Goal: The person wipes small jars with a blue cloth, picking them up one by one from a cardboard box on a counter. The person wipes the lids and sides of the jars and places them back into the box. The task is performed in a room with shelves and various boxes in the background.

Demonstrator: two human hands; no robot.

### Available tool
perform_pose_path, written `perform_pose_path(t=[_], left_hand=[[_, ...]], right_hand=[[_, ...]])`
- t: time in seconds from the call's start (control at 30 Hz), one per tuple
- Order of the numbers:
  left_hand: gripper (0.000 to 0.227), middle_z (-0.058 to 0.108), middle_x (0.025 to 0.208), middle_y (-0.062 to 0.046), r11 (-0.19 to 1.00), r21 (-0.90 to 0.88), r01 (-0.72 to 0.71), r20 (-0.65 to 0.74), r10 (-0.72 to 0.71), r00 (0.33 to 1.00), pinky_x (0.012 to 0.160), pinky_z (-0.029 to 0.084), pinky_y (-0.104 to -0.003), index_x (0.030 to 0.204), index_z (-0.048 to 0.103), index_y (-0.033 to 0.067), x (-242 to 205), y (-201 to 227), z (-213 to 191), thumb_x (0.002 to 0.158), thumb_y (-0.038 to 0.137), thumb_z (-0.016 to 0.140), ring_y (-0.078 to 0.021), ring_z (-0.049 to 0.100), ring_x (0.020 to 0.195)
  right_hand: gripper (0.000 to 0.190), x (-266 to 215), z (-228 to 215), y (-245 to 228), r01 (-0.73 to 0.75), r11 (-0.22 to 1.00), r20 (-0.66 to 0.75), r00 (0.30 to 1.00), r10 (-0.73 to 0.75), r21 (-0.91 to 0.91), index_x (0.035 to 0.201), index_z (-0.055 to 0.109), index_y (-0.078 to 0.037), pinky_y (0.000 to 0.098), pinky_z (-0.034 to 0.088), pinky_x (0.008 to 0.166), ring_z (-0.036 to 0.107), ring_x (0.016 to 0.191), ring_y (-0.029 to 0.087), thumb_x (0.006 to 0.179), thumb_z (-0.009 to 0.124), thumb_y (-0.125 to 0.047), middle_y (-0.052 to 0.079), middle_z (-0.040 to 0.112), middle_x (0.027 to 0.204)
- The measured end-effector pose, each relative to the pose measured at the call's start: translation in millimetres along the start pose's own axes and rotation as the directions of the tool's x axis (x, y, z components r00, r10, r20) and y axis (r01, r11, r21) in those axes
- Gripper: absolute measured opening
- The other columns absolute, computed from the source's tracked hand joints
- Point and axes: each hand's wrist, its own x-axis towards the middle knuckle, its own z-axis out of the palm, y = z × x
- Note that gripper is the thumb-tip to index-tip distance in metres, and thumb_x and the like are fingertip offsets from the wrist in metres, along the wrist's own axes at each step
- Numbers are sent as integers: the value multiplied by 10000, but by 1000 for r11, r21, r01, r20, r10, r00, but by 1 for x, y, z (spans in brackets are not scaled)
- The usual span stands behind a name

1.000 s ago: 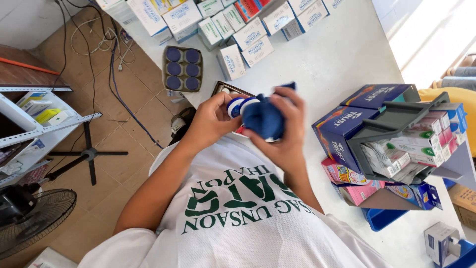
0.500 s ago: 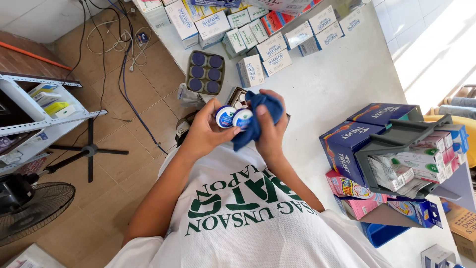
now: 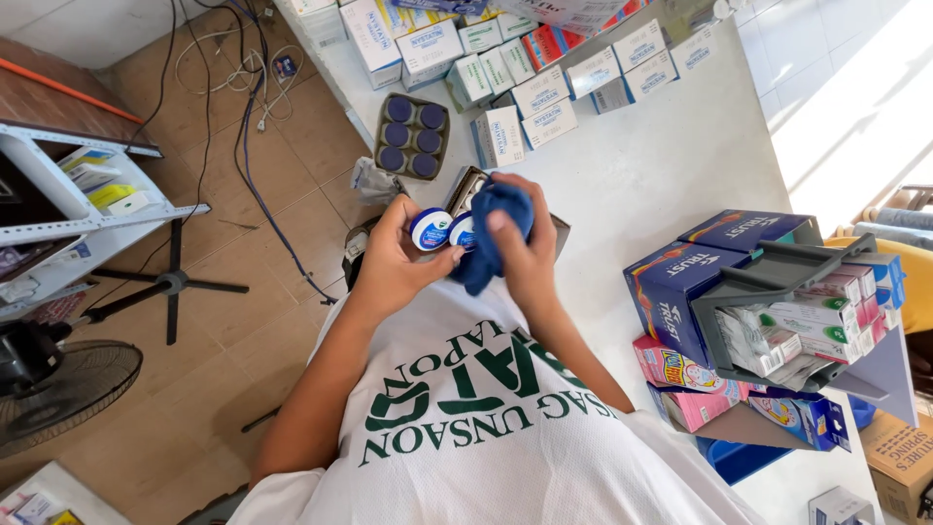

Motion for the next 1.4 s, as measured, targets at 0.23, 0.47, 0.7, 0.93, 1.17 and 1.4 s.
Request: perform_pose_path(t=[0.23,0.47,0.7,0.93,1.17,1.4], left_hand=[[389,637,861,-111,999,-4,42,-23,-42,999,724,632,-264,974,512,-22,-10,1,-19,834,62,865,-156,693,857],[228,700,1037,-169,992,-25,125,-18,-126,992,786,652,-343,1073,521,-25,-18,26,-24,965,61,702,-175,703,919],[328,594,961,-84,988,134,72,-101,-58,993,730,621,-285,1108,492,18,-24,32,-16,954,146,753,-125,618,924],[275,686,1004,-162,984,180,-5,14,2,1000,780,628,-321,1087,514,4,-33,42,-18,974,143,722,-152,684,905],[322,741,1067,-216,976,202,-85,54,75,996,790,613,-347,1048,520,-11,-36,44,-14,924,130,782,-218,738,926],[152,736,1187,-222,886,397,-238,119,207,971,934,559,-439,1097,509,1,-32,85,3,996,-1,622,-350,707,1131]], right_hand=[[596,-2,-10,2,8,998,306,952,-27,63,1223,713,-106,335,462,997,653,1060,175,701,954,-262,98,705,1171],[397,-16,13,-28,233,967,262,944,-200,-102,1100,720,-116,392,534,897,718,923,293,747,901,-128,81,714,1014],[546,-19,20,-46,383,870,288,910,-298,-310,1299,648,-168,535,535,980,657,1141,437,832,859,-357,138,524,1282],[357,-27,29,-19,344,938,125,933,-336,-44,1112,678,-31,477,514,961,693,1033,373,844,864,-179,146,689,1067],[338,-26,35,-18,-80,927,27,997,75,368,1133,648,-67,348,542,830,702,839,192,945,710,-340,129,725,920],[650,-32,27,-14,153,988,113,982,-153,9,1423,518,-57,494,407,1085,569,1237,324,945,727,-445,198,584,1295]])
